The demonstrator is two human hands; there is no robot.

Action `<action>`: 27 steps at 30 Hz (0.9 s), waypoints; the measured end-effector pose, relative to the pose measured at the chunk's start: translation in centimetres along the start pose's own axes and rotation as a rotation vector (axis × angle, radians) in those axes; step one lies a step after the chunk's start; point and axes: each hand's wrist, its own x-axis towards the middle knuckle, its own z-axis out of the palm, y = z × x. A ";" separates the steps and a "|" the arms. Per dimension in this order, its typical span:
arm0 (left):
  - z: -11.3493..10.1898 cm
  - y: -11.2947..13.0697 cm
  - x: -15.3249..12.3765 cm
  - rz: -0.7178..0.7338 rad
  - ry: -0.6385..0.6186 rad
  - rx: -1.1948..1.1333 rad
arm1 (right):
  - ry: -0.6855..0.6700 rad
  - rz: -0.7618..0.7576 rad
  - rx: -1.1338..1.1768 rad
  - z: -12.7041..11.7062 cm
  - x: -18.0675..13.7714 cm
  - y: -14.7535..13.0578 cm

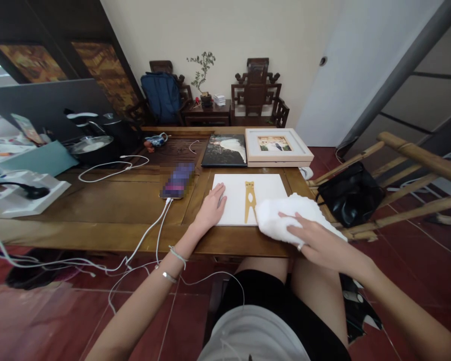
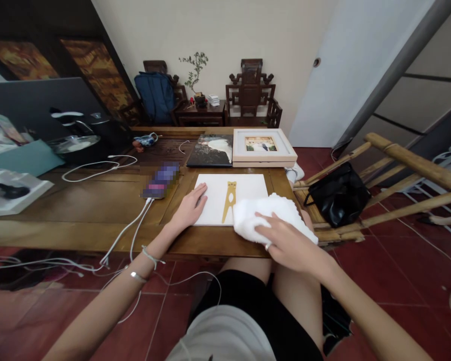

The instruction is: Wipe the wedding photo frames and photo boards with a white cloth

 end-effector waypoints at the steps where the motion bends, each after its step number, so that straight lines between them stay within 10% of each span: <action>1: 0.0 -0.1 0.0 0.002 -0.001 -0.001 | 0.006 0.017 -0.004 -0.1 1.0 0.9; 13: -0.1 -0.3 0.0 0.014 -0.011 0.021 | 0.141 0.064 -0.023 -0.5 13.0 8.6; 27: 0.1 -0.1 0.0 0.010 0.008 -0.015 | -0.016 0.015 0.016 -0.2 -1.4 -1.6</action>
